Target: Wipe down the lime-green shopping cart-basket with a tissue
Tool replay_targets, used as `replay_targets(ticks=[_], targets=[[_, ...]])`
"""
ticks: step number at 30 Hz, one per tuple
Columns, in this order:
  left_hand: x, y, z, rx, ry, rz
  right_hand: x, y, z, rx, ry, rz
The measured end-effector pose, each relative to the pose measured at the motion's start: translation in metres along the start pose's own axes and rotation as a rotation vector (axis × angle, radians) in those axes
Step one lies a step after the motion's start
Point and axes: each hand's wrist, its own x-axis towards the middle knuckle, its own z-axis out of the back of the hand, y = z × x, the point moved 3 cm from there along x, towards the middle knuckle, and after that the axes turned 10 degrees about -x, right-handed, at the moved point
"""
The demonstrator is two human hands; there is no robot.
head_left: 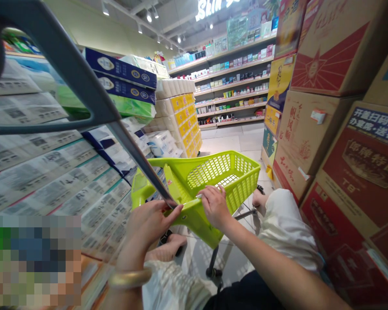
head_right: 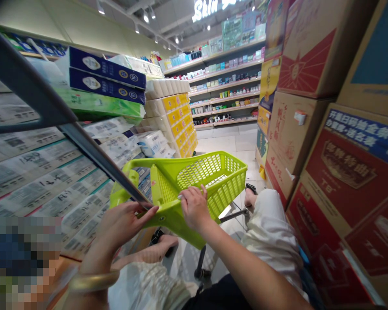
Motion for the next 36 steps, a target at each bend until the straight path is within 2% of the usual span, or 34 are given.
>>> replay_targets(ticks=[4, 7, 11, 13, 19, 21, 24, 28, 30, 32, 36], targets=[[-0.001, 0.001, 0.0, 0.0, -0.004, -0.01, -0.001, 0.015, -0.003, 0.035, 0.027, 0.062], [-0.002, 0.003, 0.0, 0.008, -0.016, -0.013, 0.001, 0.004, -0.002, 0.014, 0.03, 0.057], [-0.003, 0.003, 0.001, -0.004, -0.022, -0.014, 0.003, -0.021, 0.002, -0.074, 0.005, -0.046], [-0.003, 0.002, 0.001, -0.018, -0.02, -0.017, 0.002, -0.022, 0.003, -0.102, -0.007, -0.079], [-0.003, 0.002, 0.0, 0.003, -0.05, -0.039, 0.001, 0.019, -0.002, -0.04, 0.025, 0.061], [-0.003, 0.004, -0.001, 0.003, -0.052, -0.042, 0.002, 0.024, -0.003, -0.049, 0.036, 0.081], [-0.003, 0.007, -0.001, -0.013, -0.046, -0.043, 0.005, 0.011, -0.001, -0.087, 0.047, 0.081], [-0.003, 0.009, 0.0, -0.034, -0.05, -0.052, 0.008, -0.017, 0.003, -0.213, 0.039, -0.029], [-0.003, 0.009, 0.0, -0.031, -0.05, -0.052, 0.009, -0.021, 0.004, -0.259, 0.037, -0.075], [-0.003, 0.009, -0.001, -0.022, -0.047, -0.049, 0.008, -0.013, 0.002, -0.249, 0.039, -0.069], [-0.003, 0.01, -0.001, -0.017, -0.057, -0.06, 0.005, 0.016, -0.005, -0.15, 0.06, 0.046]])
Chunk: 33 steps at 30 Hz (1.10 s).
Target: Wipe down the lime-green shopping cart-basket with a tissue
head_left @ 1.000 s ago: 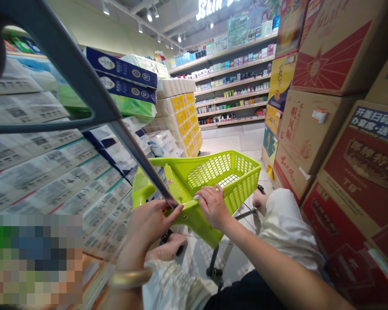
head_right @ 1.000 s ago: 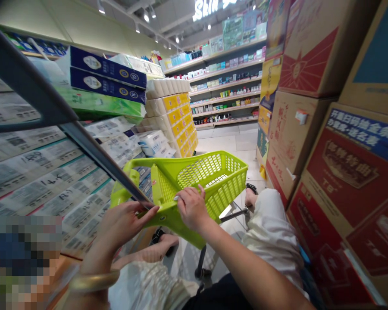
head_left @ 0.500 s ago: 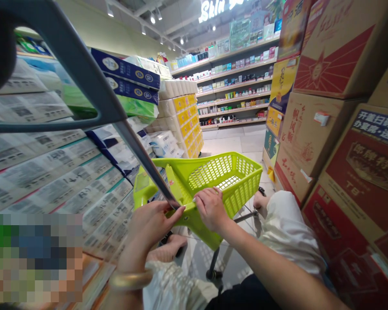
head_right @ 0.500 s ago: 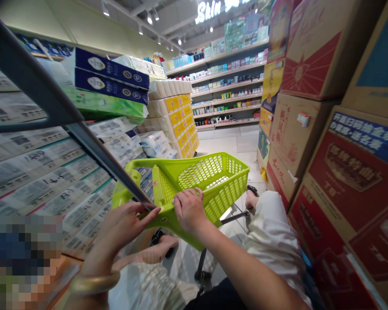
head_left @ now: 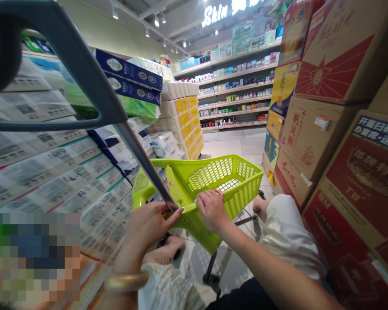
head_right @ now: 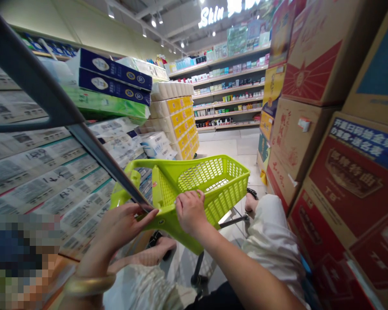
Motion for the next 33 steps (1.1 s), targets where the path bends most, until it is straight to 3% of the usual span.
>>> replay_targets(ticks=[3, 7, 9, 14, 16, 17, 19, 21, 24, 26, 30, 33], targets=[[0.002, 0.005, 0.0, -0.021, -0.003, -0.025, 0.0, 0.005, 0.0, 0.009, 0.025, 0.033], [0.005, 0.015, 0.0, -0.115, -0.053, -0.097, 0.002, -0.022, 0.001, -0.085, 0.038, -0.051], [0.002, 0.018, 0.002, -0.139, -0.205, -0.147, 0.003, -0.039, 0.001, -0.153, 0.027, -0.123], [-0.029, 0.014, 0.007, -0.032, -0.84, -0.141, 0.004, -0.059, 0.001, -0.201, -0.025, -0.187], [-0.041, 0.001, 0.0, -0.035, -0.958, -0.149, 0.003, -0.055, 0.0, -0.193, -0.042, -0.192], [-0.043, -0.008, -0.005, -0.067, -0.941, -0.221, 0.003, -0.05, 0.0, -0.18, -0.043, -0.188], [-0.041, -0.03, -0.021, -0.126, -0.782, -0.432, 0.001, -0.036, -0.001, -0.133, -0.028, -0.148], [-0.032, -0.049, -0.037, -0.153, -0.618, -0.512, 0.0, -0.02, -0.002, -0.074, 0.004, -0.068], [-0.015, -0.063, -0.057, -0.111, -0.444, -0.455, -0.001, -0.01, -0.004, -0.026, 0.038, 0.008], [-0.008, -0.066, -0.065, -0.059, -0.383, -0.379, -0.001, -0.017, -0.004, -0.035, 0.038, -0.003], [-0.003, -0.069, -0.071, 0.044, -0.31, -0.268, 0.0, -0.045, -0.001, -0.122, -0.011, -0.095], [-0.003, -0.072, -0.07, 0.095, -0.279, -0.241, 0.001, -0.052, 0.001, -0.171, -0.042, -0.145]])
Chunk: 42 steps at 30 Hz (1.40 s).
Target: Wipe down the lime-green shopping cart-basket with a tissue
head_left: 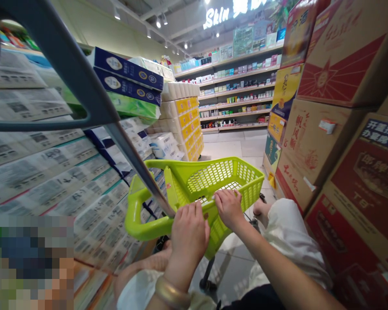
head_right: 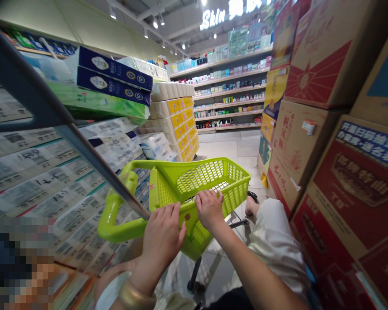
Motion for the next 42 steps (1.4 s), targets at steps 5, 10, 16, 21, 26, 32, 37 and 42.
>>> replay_targets(ticks=[5, 10, 16, 21, 26, 32, 37, 42], targets=[[0.002, -0.001, 0.0, 0.012, 0.016, 0.021, -0.006, 0.027, -0.002, 0.084, 0.008, 0.067], [-0.002, 0.005, -0.001, -0.006, -0.004, -0.002, -0.006, 0.021, -0.004, 0.106, 0.028, 0.124], [-0.005, 0.012, -0.001, -0.008, -0.011, -0.008, 0.0, -0.01, -0.005, -0.022, -0.01, -0.024], [-0.004, 0.014, -0.002, -0.016, -0.024, -0.012, -0.008, 0.028, -0.006, 0.078, 0.002, 0.107], [-0.006, 0.018, -0.002, -0.005, -0.044, -0.016, -0.007, 0.024, -0.007, 0.071, 0.012, 0.153], [-0.006, 0.023, -0.003, -0.004, -0.066, -0.006, -0.001, -0.012, -0.008, -0.033, -0.04, 0.002], [-0.006, 0.025, -0.004, -0.005, -0.06, -0.013, -0.009, 0.026, -0.011, 0.099, -0.004, 0.095], [-0.006, 0.026, -0.004, -0.005, -0.05, -0.012, -0.009, 0.029, -0.009, 0.13, 0.036, 0.154]])
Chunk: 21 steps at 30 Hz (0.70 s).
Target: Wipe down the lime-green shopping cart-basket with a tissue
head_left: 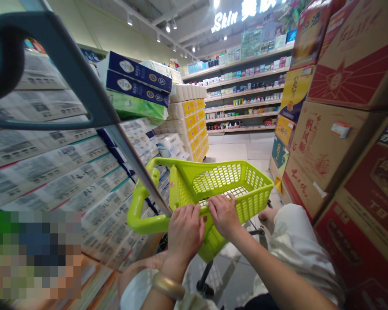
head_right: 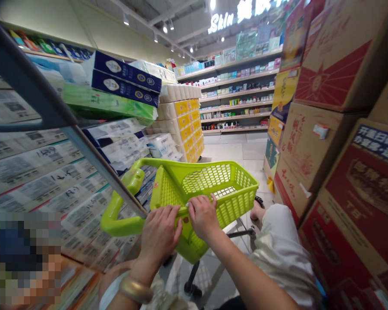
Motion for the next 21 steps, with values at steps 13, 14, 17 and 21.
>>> replay_targets(ticks=[13, 14, 17, 21], targets=[[0.002, 0.001, -0.006, -0.019, -0.07, -0.024, 0.003, 0.011, 0.001, -0.01, -0.016, -0.024], [0.002, 0.001, -0.007, -0.021, -0.069, -0.026, 0.003, 0.014, 0.0, 0.001, -0.013, -0.003], [0.001, 0.002, -0.008, -0.022, -0.071, -0.025, 0.003, 0.004, 0.0, -0.012, -0.009, 0.012], [0.001, 0.002, -0.009, -0.02, -0.091, -0.025, 0.003, -0.032, 0.004, -0.102, -0.028, -0.082]])
